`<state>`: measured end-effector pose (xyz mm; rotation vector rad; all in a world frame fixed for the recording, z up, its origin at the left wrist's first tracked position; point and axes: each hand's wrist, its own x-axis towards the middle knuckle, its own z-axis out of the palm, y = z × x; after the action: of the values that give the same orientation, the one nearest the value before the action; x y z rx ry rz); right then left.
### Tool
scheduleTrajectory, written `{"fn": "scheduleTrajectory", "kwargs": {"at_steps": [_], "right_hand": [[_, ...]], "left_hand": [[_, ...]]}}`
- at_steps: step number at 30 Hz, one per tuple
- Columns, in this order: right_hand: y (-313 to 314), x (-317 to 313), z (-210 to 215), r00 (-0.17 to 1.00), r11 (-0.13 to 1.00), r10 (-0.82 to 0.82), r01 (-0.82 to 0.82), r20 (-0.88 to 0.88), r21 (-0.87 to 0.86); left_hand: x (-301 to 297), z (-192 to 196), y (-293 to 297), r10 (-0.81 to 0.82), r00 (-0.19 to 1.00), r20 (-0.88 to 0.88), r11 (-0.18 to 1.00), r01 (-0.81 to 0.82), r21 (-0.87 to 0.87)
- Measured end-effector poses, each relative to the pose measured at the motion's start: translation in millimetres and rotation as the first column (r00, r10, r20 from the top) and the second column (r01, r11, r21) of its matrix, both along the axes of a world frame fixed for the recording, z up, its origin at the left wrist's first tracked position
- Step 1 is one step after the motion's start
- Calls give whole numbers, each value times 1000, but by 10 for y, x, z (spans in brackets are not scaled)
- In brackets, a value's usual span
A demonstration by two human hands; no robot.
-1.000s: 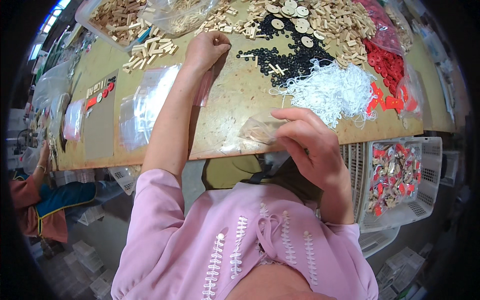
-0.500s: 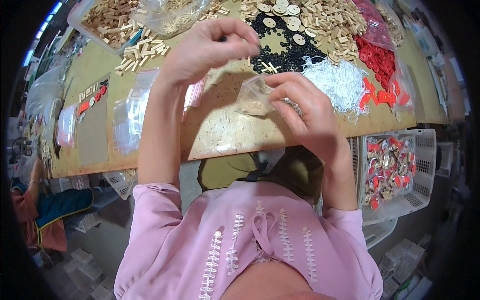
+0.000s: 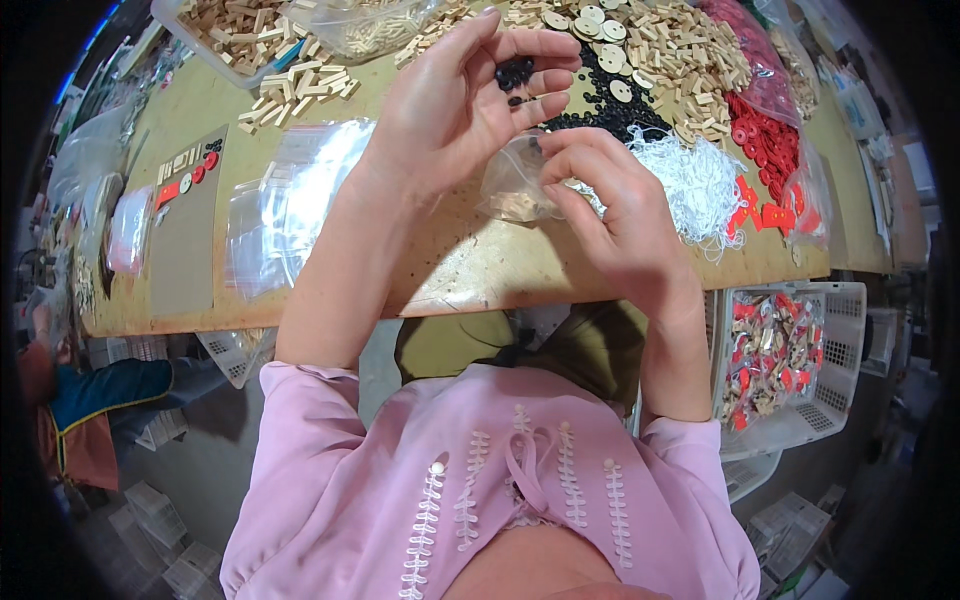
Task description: The person assembles small keychains by placing red flag pieces, white strings, and black beads into clear plastic bags. The person handles each component by hand and seals the bags, repeating the process for multiple units.
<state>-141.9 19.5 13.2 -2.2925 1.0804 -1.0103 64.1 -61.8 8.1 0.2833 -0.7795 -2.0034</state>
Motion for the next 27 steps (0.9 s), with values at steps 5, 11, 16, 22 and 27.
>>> {"fn": "scheduleTrajectory", "kwargs": {"at_steps": [5,11,16,22,27], "right_hand": [[-60,120,56,1000,1000,-12,12,-19,1],[-97,142,50,999,998,-35,36,-27,46],[-96,84,18,999,997,-47,48,-16,61],[121,-138,62,993,996,-55,46,107,82],[441,-484,-97,977,956,-128,77,168,284]], "left_hand": [[-54,-36,33,29,996,84,986,-15,-167],[-210,233,272,118,970,211,990,-133,57],[-256,248,279,156,983,95,986,-161,42],[127,-122,-187,273,961,31,945,-263,-194],[-242,-95,-167,311,878,365,930,-202,-307]]}}
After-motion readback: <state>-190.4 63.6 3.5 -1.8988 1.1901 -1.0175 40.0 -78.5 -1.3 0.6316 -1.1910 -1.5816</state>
